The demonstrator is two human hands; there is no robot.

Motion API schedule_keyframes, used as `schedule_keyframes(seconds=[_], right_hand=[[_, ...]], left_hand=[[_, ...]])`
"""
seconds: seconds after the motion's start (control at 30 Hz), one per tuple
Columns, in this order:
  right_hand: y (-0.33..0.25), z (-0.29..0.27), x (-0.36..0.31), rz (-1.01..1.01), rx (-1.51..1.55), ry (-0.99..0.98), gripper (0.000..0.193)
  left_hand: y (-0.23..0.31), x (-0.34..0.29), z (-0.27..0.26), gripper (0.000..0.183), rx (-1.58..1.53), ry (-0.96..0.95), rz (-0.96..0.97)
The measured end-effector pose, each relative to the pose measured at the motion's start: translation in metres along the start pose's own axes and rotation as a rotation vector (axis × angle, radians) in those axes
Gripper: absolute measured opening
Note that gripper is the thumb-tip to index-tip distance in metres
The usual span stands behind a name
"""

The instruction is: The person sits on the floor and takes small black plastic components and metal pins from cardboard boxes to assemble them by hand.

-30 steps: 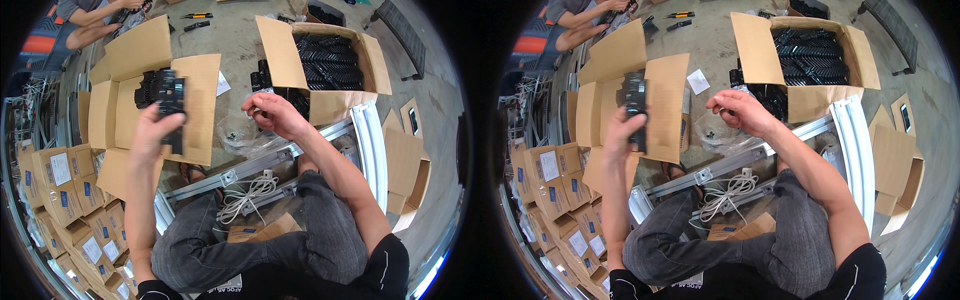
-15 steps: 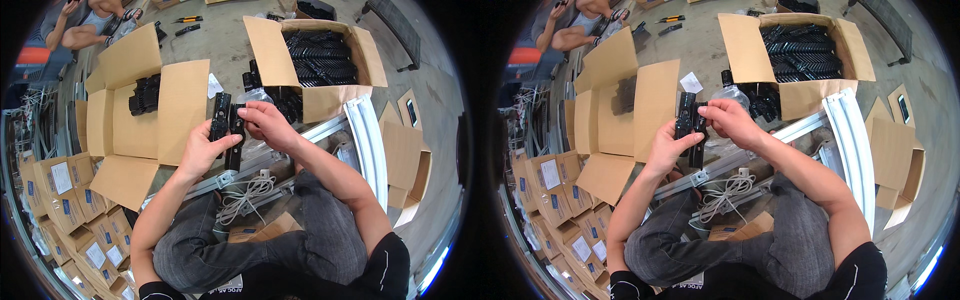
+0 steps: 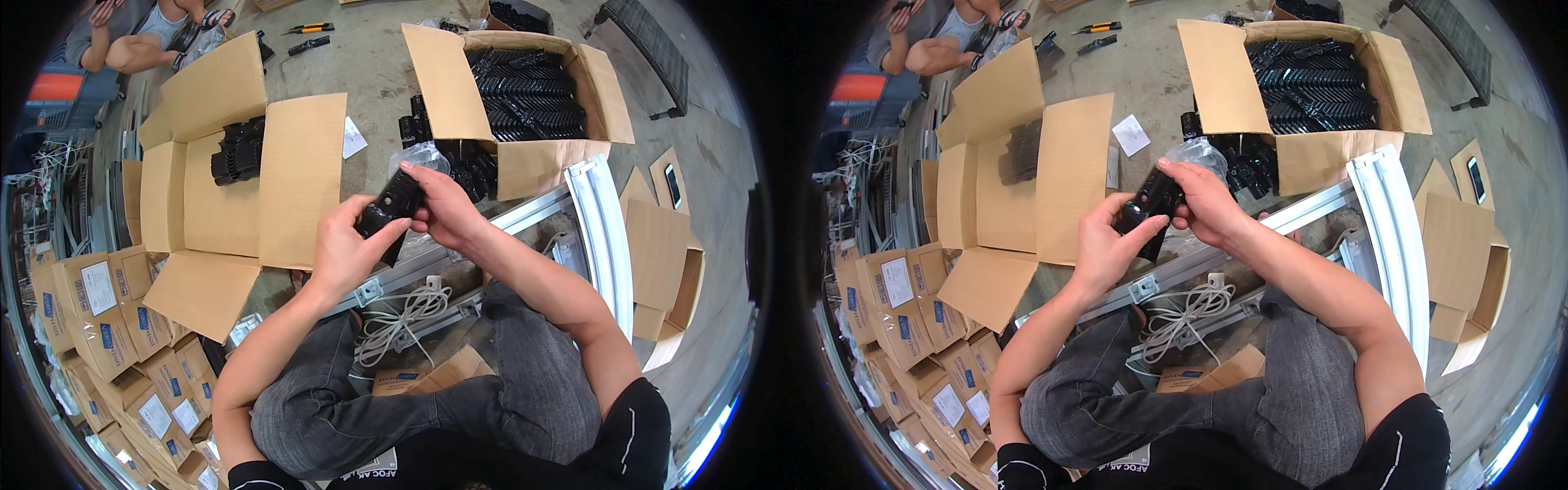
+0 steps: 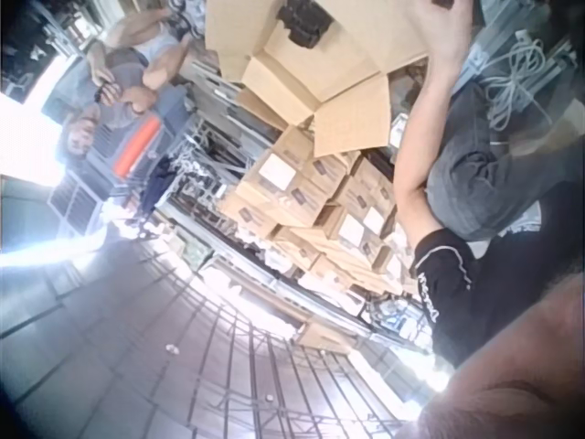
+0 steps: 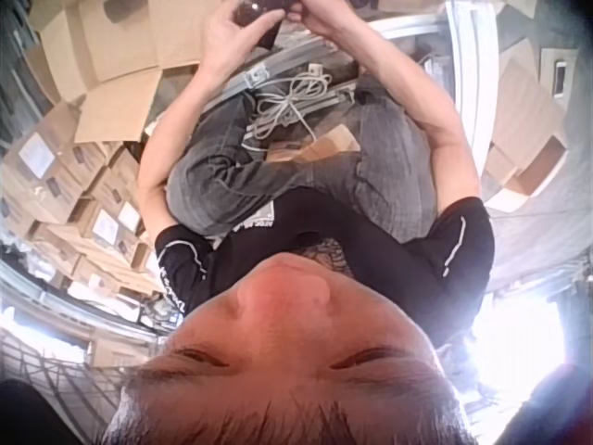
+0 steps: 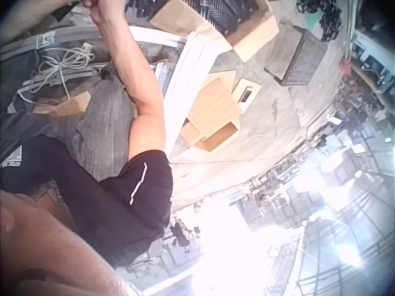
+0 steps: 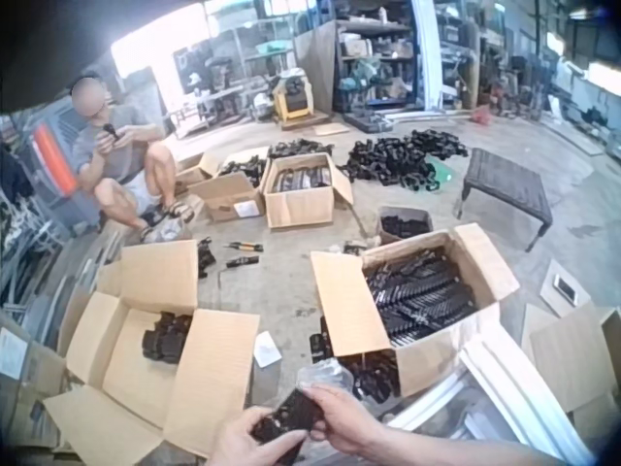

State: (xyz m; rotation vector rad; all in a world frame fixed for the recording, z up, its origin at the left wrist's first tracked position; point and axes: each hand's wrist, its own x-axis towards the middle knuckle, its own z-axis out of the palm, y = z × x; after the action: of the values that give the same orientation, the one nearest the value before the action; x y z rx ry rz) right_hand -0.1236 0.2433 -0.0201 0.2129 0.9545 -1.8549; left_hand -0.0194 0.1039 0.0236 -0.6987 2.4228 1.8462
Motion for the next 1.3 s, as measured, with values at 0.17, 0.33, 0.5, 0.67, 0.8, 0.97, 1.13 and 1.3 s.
schedule_keyframes(seconds=[0.17,0.33,0.5,0.67,0.8,0.97,1.13,1.3], right_hand=[[0.004,-0.003,-0.001,0.016,0.033,0.044,0.034],[0.001,0.0,-0.003,-0.056,-0.015,0.065,0.038],[-0.001,0.006,-0.008,-0.113,-0.1,0.065,0.039],[0.0,0.005,-0.011,-0.124,-0.154,0.019,0.038],[-0.005,-0.002,-0.011,-0.103,-0.078,-0.087,0.031],[-0.009,-0.009,-0.01,-0.167,-0.158,-0.305,0.025],[-0.007,-0.011,-0.009,-0.094,-0.218,-0.341,0.023],[-0.005,-0.014,-0.006,-0.076,-0.231,-0.208,0.02]], left_hand=[[0.012,0.002,0.001,0.031,0.4,0.001,0.259],[0.009,0.003,0.001,0.036,0.549,-0.1,0.215],[0.015,0.004,0.002,0.038,0.464,-0.136,0.047],[0.014,0.005,-0.001,0.037,0.459,-0.191,-0.048],[-0.001,0.01,-0.01,0.035,0.134,-0.251,-0.125],[0.008,0.01,-0.022,0.033,-0.239,-0.444,-0.248],[0.015,0.004,-0.024,0.033,-0.246,-0.475,-0.303],[0.009,0.006,-0.024,0.04,-0.201,-0.476,-0.317]])
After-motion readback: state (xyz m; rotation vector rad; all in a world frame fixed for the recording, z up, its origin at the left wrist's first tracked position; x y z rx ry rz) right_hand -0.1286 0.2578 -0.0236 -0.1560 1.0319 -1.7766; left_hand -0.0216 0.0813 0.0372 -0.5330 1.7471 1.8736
